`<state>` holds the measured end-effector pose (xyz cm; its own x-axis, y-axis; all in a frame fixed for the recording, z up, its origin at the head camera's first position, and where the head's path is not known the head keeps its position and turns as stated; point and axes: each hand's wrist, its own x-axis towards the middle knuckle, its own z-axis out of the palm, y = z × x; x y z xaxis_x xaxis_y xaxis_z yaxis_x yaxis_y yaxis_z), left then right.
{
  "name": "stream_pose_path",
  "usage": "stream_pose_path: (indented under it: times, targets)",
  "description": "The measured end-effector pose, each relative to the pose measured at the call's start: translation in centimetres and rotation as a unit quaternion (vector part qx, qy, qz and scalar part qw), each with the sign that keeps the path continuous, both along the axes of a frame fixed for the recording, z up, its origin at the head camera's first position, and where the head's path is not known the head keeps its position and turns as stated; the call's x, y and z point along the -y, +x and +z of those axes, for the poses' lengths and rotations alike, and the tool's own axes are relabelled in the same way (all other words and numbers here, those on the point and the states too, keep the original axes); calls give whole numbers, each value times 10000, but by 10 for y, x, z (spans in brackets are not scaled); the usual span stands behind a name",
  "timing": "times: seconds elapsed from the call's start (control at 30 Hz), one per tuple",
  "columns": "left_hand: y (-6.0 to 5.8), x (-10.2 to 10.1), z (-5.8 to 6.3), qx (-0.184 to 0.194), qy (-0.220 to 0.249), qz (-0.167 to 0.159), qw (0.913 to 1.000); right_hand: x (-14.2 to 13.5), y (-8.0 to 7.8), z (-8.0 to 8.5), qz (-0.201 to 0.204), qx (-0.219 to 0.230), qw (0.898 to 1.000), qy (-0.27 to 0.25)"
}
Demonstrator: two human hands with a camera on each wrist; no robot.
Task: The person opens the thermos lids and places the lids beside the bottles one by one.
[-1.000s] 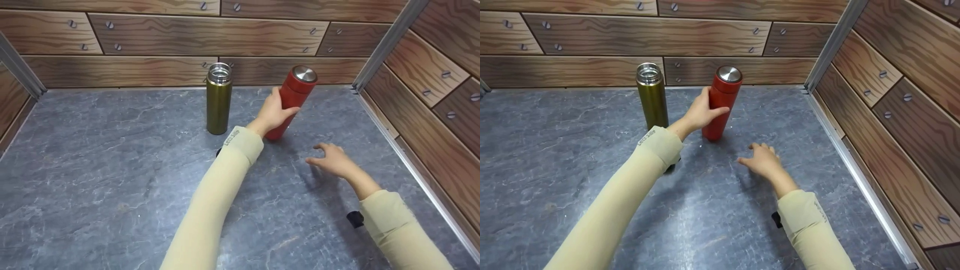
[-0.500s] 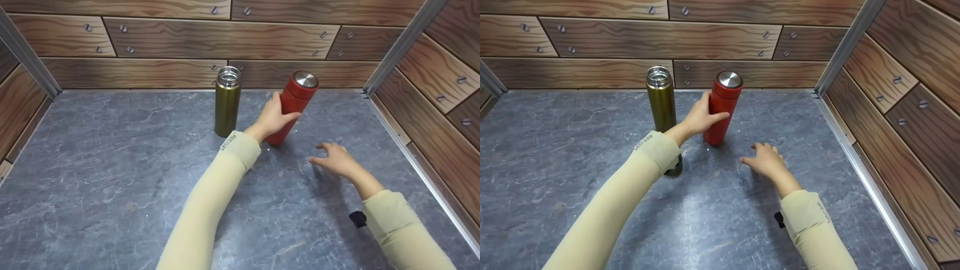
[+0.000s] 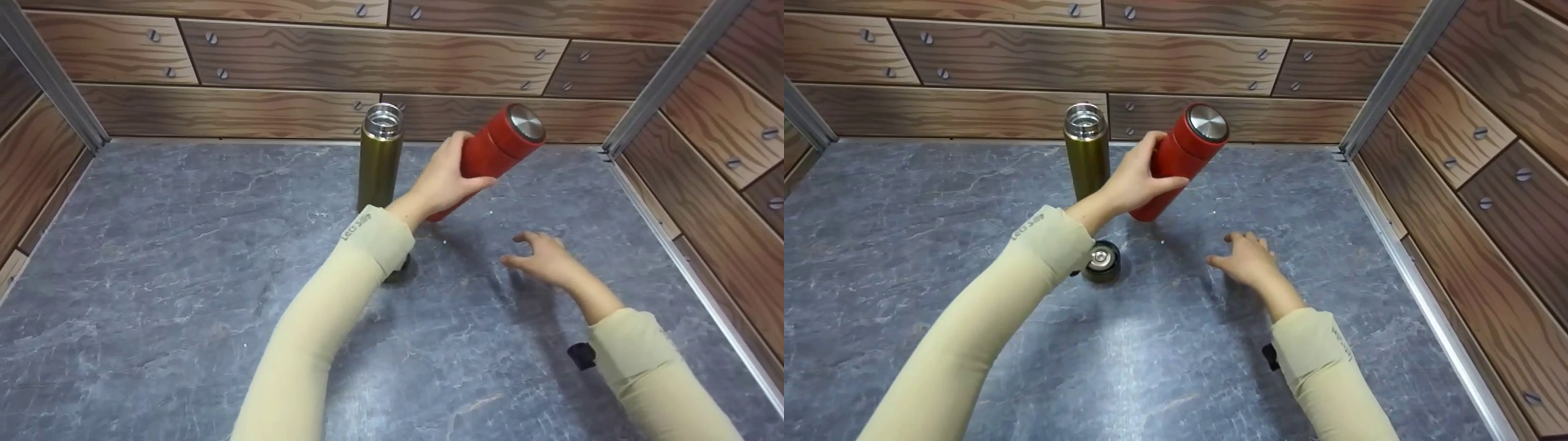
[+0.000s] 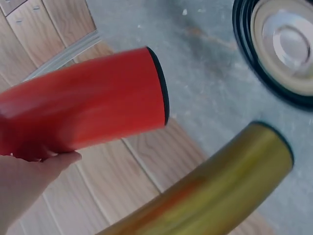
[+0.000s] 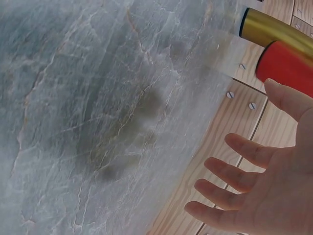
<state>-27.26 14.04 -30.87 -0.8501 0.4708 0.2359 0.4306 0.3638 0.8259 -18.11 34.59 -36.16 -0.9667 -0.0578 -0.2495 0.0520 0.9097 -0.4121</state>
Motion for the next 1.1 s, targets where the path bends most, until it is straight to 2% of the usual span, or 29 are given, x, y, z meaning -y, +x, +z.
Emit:
stream_pose_path:
  times: [0.17,0.37,0.67,0.97,1.1]
  targets:
    - [7,8,10,-246,-175,-38,9995,0,-2,1,19,53,10000,20]
    - [14,17,14,-446,-351,-43,9984,4,-4,0,-9,165,9999,-7]
    - [24,34,12,-1063,-793,122,9911,8,-7,-2,-47,192,9998,9]
    - [26,56,6,-1019,-851,270,9908,15,-11,0,-68,94,9999,-112]
    - [27,65,5,-1161,-1201,433,9850,16,-13,2,-66,71,9996,-253]
